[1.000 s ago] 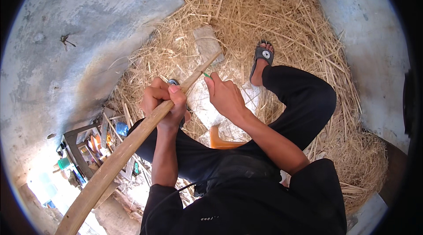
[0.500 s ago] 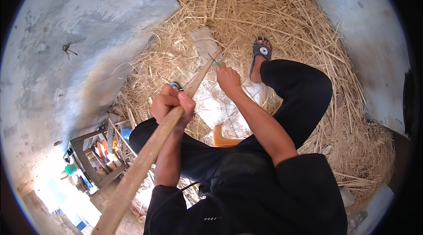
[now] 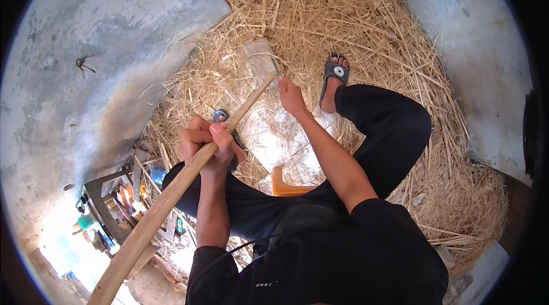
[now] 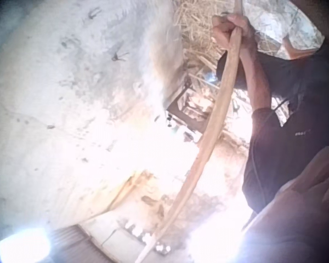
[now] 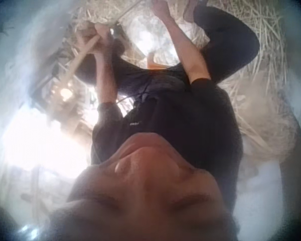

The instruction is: The person strips the outer layer from a bamboo pole using a small knife, repeatedly sliding the blade down the length of the pole while holding it steady with their other hand.

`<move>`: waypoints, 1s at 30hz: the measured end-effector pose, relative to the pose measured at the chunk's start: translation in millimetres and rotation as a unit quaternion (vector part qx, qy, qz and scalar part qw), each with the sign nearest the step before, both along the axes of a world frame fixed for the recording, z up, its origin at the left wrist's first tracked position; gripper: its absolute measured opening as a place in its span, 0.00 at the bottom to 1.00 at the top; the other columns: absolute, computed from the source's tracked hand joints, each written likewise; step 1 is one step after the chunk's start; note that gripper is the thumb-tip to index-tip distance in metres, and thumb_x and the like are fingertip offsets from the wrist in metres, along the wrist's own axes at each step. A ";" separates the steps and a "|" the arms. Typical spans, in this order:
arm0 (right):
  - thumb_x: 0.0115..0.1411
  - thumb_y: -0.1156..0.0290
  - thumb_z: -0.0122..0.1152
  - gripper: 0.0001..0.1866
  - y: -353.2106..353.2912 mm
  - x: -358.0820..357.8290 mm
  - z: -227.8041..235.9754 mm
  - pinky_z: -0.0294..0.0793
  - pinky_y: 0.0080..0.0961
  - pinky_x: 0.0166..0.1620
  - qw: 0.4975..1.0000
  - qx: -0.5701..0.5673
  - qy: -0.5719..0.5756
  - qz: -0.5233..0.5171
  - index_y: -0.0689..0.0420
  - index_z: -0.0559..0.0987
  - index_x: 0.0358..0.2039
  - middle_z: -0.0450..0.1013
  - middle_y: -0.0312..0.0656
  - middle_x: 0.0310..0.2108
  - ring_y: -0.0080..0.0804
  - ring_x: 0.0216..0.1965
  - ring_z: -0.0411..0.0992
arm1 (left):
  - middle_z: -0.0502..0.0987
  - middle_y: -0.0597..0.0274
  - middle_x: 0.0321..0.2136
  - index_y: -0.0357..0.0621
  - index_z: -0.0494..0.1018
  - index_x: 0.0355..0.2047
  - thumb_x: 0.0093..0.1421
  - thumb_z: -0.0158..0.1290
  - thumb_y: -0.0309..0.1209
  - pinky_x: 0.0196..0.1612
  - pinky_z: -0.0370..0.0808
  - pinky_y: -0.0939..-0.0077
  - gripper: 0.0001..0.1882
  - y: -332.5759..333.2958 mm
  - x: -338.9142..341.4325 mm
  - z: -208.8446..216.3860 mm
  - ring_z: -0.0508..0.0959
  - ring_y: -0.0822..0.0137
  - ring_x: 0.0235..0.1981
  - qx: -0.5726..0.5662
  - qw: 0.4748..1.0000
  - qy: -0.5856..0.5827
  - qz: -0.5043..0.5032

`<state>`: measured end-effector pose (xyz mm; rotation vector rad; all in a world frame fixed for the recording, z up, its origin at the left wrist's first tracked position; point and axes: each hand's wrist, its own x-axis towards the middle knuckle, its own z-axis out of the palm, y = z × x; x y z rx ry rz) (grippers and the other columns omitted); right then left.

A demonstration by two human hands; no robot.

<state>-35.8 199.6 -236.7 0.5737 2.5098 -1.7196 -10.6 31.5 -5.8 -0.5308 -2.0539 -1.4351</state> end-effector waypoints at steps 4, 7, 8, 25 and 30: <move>0.66 0.56 0.38 0.18 -17.8 9.0 25.1 0.70 0.52 0.36 0.981 0.163 -0.087 0.056 0.59 0.68 0.36 0.73 0.61 0.24 0.58 0.30 0.74 | 0.65 0.60 0.12 0.41 0.56 0.21 0.53 0.51 0.23 0.19 0.70 0.82 0.13 0.1 -0.1 2.2 0.66 0.75 0.12 -0.005 1.000 -0.010 0.010; 0.66 0.57 0.39 0.17 -20.7 10.3 21.4 0.71 0.52 0.35 0.966 0.230 -0.097 0.071 0.60 0.67 0.37 0.74 0.60 0.24 0.59 0.31 0.74 | 0.65 0.59 0.13 0.39 0.56 0.23 0.56 0.48 0.23 0.18 0.67 0.84 0.11 0.7 3.0 2.8 0.65 0.75 0.14 -0.029 0.999 -0.012 0.000; 0.66 0.57 0.39 0.17 -21.0 9.6 15.6 0.72 0.52 0.35 0.963 0.246 -0.085 0.072 0.60 0.67 0.37 0.74 0.59 0.24 0.59 0.30 0.74 | 0.65 0.59 0.13 0.39 0.56 0.23 0.56 0.48 0.23 0.18 0.68 0.84 0.11 1.2 4.0 2.6 0.65 0.75 0.14 -0.027 1.000 -0.014 0.000; 0.66 0.51 0.37 0.22 -6.8 21.0 -7.4 0.70 0.52 0.42 0.973 0.173 -0.134 0.078 0.56 0.67 0.48 0.73 0.64 0.30 0.59 0.36 0.73 | 0.63 0.61 0.12 0.40 0.56 0.23 0.56 0.49 0.24 0.17 0.67 0.84 0.12 4.5 1.2 4.3 0.65 0.75 0.14 -0.024 0.999 -0.017 0.014; 0.61 0.62 0.44 0.18 -7.7 14.5 -78.4 0.73 0.47 0.43 0.941 0.233 -0.194 0.151 0.61 0.75 0.43 0.75 0.59 0.34 0.54 0.38 0.75 | 0.64 0.60 0.13 0.40 0.56 0.23 0.57 0.49 0.25 0.18 0.67 0.84 0.12 4.8 8.7 2.3 0.66 0.75 0.14 -0.060 0.998 -0.017 0.024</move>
